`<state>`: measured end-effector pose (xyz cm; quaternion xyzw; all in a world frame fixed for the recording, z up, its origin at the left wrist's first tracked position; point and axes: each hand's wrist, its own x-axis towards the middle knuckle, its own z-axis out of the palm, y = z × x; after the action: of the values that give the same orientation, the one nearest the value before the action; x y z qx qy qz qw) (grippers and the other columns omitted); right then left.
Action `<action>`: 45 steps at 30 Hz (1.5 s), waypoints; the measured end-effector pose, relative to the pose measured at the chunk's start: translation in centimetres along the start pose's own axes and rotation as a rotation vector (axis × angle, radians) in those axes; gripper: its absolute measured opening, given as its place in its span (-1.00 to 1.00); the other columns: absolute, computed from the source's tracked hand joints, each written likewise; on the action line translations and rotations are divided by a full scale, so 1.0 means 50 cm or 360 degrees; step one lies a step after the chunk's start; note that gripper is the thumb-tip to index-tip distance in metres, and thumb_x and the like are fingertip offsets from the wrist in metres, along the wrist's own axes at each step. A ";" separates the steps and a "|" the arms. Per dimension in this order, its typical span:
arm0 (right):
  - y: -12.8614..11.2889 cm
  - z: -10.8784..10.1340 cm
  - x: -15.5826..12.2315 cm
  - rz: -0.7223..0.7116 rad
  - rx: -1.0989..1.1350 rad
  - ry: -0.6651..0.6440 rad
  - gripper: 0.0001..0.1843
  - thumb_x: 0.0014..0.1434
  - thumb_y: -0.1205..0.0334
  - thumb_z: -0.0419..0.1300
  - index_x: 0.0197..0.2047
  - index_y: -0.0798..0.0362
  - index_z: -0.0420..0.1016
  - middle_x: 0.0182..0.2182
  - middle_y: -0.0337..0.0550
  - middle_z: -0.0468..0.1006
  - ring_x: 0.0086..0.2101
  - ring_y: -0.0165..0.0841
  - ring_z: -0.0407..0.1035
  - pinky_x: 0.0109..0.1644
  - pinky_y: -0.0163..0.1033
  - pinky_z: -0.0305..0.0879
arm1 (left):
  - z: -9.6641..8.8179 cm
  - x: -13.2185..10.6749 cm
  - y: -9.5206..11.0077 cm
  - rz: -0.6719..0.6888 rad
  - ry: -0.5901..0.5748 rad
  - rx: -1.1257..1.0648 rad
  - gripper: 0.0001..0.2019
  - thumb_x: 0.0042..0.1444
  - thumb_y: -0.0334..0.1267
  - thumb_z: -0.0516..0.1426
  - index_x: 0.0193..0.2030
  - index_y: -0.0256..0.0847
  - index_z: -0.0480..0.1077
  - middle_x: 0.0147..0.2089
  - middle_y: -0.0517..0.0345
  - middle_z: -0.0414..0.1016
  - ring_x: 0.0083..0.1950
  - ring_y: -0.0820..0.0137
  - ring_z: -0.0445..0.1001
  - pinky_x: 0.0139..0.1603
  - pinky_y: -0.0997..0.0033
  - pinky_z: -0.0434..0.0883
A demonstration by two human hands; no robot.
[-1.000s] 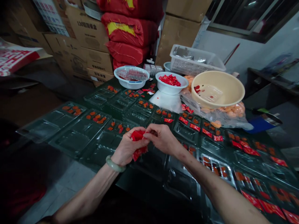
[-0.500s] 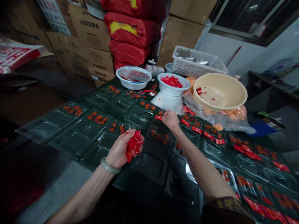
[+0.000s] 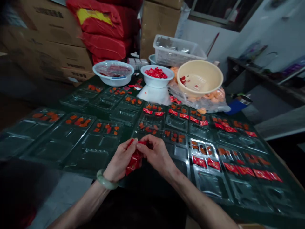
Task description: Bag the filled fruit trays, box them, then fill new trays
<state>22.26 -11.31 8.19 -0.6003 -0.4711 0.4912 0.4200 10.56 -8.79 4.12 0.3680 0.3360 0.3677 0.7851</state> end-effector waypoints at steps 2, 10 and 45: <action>0.021 -0.032 -0.030 0.0070 0.0051 0.0078 -0.74 0.07 0.07 0.18 -0.41 0.12 0.37 -0.65 -0.35 0.30 -0.65 -0.56 0.13 -0.59 -0.41 0.06 | 0.008 -0.008 -0.009 -0.0046 -0.0108 0.0156 -0.67 0.12 0.00 0.08 -0.42 -0.26 0.30 -0.58 0.23 0.35 -0.69 0.57 0.27 -0.69 0.59 0.22; 0.056 -0.232 -0.027 0.0095 -0.0040 0.0691 -0.71 -0.12 0.07 0.31 -0.43 0.13 0.44 -0.68 -0.32 0.32 -0.66 -0.57 0.14 -0.65 -0.44 -0.01 | 0.014 0.022 0.023 -0.0655 0.0141 -0.0261 -0.84 0.12 -0.24 0.06 -0.20 -0.25 0.33 -0.50 0.18 0.39 -0.64 0.41 0.39 -0.79 0.57 0.12; 0.032 -0.029 -0.021 -0.0429 -0.0776 0.0287 -0.74 0.13 0.04 0.13 -0.17 0.01 0.28 -0.49 -0.25 0.43 -0.54 -0.43 0.27 -0.45 -0.32 0.16 | 0.001 0.073 0.080 -0.0460 0.0327 -0.0893 -0.80 0.22 -0.32 -0.08 -0.36 -0.34 0.28 -0.51 0.12 0.37 -0.57 0.47 0.39 -0.64 0.54 0.30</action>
<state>23.86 -12.74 7.09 -0.6567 -0.6115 0.2479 0.3652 11.12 -3.94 6.52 0.0470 0.3478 0.3658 0.8620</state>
